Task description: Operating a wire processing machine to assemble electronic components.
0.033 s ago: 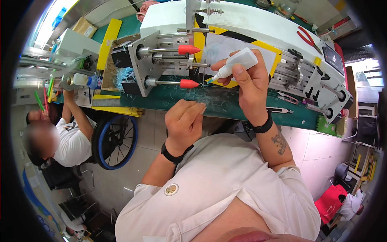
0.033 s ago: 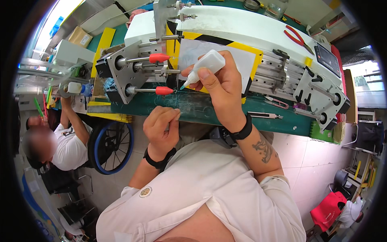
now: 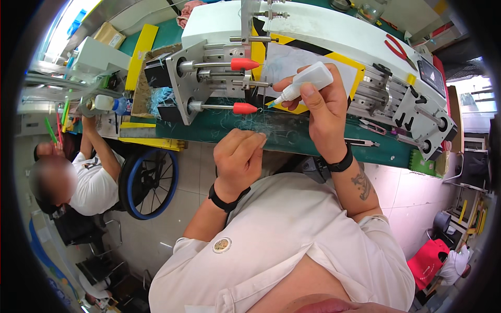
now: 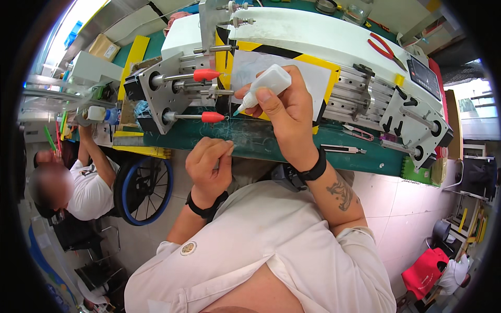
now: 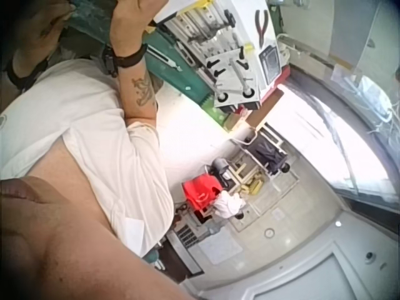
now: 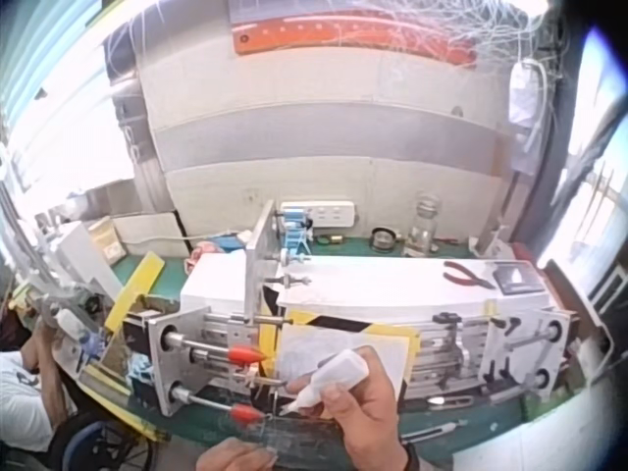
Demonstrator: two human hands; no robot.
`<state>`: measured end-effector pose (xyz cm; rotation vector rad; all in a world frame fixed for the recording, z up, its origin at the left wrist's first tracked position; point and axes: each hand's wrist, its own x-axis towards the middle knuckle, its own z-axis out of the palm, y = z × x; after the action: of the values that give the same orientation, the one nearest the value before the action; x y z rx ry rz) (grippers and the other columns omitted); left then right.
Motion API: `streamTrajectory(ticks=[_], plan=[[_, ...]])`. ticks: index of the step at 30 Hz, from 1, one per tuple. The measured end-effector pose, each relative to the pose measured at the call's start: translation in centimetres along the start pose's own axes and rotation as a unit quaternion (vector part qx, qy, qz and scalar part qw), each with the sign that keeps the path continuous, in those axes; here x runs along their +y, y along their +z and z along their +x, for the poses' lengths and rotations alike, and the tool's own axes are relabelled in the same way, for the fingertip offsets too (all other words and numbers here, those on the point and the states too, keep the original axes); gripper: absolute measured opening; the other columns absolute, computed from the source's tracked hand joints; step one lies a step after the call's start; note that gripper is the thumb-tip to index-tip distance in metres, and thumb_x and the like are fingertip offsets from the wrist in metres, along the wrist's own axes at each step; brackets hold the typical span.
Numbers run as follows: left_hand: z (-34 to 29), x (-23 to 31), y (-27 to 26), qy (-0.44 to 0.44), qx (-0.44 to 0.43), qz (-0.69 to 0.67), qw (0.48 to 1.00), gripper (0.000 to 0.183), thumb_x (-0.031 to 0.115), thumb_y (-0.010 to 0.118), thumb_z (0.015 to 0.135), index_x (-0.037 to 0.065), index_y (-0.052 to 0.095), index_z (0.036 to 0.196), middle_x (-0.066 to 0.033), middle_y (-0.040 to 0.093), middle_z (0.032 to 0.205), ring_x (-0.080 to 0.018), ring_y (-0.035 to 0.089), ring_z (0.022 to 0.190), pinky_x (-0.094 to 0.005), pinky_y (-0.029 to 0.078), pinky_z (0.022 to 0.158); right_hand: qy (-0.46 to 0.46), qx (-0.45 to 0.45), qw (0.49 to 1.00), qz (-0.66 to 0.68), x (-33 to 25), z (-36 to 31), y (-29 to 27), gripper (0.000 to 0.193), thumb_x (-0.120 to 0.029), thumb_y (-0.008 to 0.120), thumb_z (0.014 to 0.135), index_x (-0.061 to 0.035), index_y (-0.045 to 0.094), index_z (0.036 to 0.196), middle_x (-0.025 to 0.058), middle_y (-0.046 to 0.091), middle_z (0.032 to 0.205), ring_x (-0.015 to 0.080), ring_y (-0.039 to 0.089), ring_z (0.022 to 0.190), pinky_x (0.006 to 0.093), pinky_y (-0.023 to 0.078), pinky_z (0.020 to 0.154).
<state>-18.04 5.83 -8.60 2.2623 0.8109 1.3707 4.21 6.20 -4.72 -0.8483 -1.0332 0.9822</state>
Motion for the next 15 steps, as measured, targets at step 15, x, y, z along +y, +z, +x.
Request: streamTrajectory(ticks=[15], plan=[[-0.24,-0.28,0.23,-0.015,0.003,-0.011,1.0,0.025,-0.015,0.08,0.09,0.002,0.075,0.108,-0.0129,0.077,0.093,-0.0264,0.071,0.075,-0.0327,0.056,0.065,-0.014,0.032,0.999,-0.01,-0.6,-0.42,-0.43,0.027,-0.03,0.067,0.119,-0.0086,0.055,0.131,0.0161,0.083,0.114,0.0114,0.072,0.091,0.0265,0.058,0.081]])
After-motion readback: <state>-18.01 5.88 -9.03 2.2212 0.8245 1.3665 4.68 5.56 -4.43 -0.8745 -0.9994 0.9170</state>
